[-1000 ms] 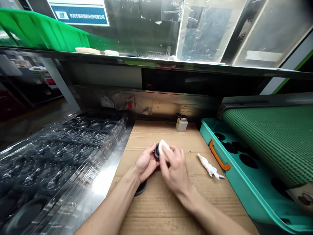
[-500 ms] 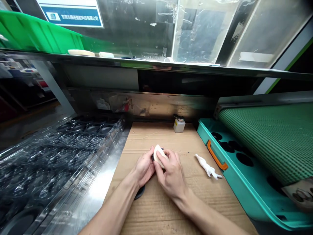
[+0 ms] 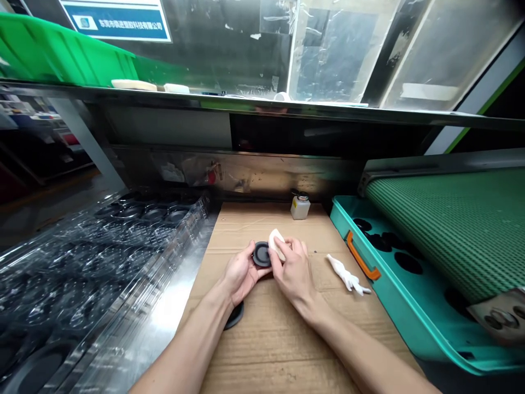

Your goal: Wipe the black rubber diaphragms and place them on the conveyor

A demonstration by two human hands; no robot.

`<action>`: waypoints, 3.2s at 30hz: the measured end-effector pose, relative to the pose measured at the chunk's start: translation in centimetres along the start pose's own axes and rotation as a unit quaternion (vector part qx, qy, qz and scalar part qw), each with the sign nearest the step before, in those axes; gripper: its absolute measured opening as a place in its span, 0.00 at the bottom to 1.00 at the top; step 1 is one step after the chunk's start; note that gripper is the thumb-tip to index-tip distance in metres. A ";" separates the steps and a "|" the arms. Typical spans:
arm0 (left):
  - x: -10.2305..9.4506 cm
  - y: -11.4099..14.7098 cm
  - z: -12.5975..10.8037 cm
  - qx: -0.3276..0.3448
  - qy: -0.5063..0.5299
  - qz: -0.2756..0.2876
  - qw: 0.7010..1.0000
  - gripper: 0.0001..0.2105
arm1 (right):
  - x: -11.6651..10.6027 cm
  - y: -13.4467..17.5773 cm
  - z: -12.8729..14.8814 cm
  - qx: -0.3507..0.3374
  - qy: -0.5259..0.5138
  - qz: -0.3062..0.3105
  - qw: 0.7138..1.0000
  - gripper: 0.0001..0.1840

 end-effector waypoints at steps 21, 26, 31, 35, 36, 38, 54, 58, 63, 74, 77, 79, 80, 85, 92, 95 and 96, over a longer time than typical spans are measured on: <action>0.7 0.0 0.9 0.018 -0.020 0.000 1.000 0.12 | 1.0 -0.9 -1.1 0.040 0.014 0.106 0.993 0.17; 0.5 0.0 0.6 0.025 -0.023 -0.006 0.999 0.12 | 0.5 -0.9 -1.8 0.050 0.041 0.092 0.994 0.18; -0.3 -0.3 0.5 0.025 -0.031 -0.023 0.999 0.13 | 0.3 -0.3 -2.7 0.092 0.077 0.089 0.989 0.21; -0.8 -0.4 -0.1 -0.008 -0.020 -0.025 0.999 0.15 | -0.7 -0.8 -4.1 0.108 0.042 0.062 0.991 0.23; -0.9 -0.3 -0.3 -0.022 -0.011 -0.022 0.999 0.16 | -1.5 -1.0 -5.0 0.126 0.022 0.030 0.991 0.23; -0.6 0.0 -0.7 -0.051 0.011 -0.009 0.999 0.18 | -2.9 -1.3 -6.6 0.154 -0.018 -0.030 0.987 0.22; 1.5 1.7 -1.0 -0.136 0.179 0.081 0.971 0.24 | 1.1 0.3 -7.5 0.140 0.064 0.119 0.981 0.22; 1.2 1.5 -1.2 -0.120 0.176 0.064 0.975 0.24 | -0.1 -0.2 -7.8 0.162 0.005 0.062 0.985 0.24; 1.3 1.2 -0.7 -0.112 0.142 0.065 0.981 0.23 | -1.9 -0.6 -6.6 0.178 -0.165 -0.032 0.970 0.25; 3.0 0.3 1.2 -0.021 -0.003 0.087 0.996 0.19 | 0.4 -0.2 -3.0 0.130 -0.112 0.063 0.983 0.17; 2.3 0.3 1.1 -0.020 -0.036 0.056 0.998 0.15 | -0.8 -0.9 -5.3 0.166 -0.030 0.032 0.985 0.20; 1.3 0.4 0.1 -0.002 -0.056 0.007 0.998 0.14 | -1.3 -1.3 -6.5 0.180 0.007 0.047 0.982 0.21; 0.9 0.4 -0.6 0.008 -0.061 -0.011 0.998 0.15 | -1.5 -1.5 -6.9 0.177 0.026 0.072 0.981 0.21; 0.7 0.4 -2.1 0.024 -0.062 -0.016 0.998 0.19 | -5.4 -1.3 -8.9 0.125 0.241 0.126 0.954 0.19; 0.2 0.3 -1.1 0.002 -0.154 0.009 0.988 0.18 | -6.6 -0.2 -13.8 0.165 0.283 0.145 0.933 0.15; 0.3 0.3 -0.8 -0.006 -0.183 0.029 0.983 0.19 | -7.4 -5.8 -11.9 0.090 0.226 0.046 0.969 0.16; 0.2 0.3 -0.7 -0.006 -0.187 0.030 0.982 0.19 | -7.8 -8.2 -11.3 0.074 0.214 0.020 0.974 0.17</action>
Point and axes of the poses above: each hand's wrist, its own y-axis away from the middle knuckle, its own x-axis out of the palm, z = x × y, the point moved 10 cm from there along -y, towards the middle knuckle, and after that the axes turned 2 degrees about -y, right-handed, at the moved point
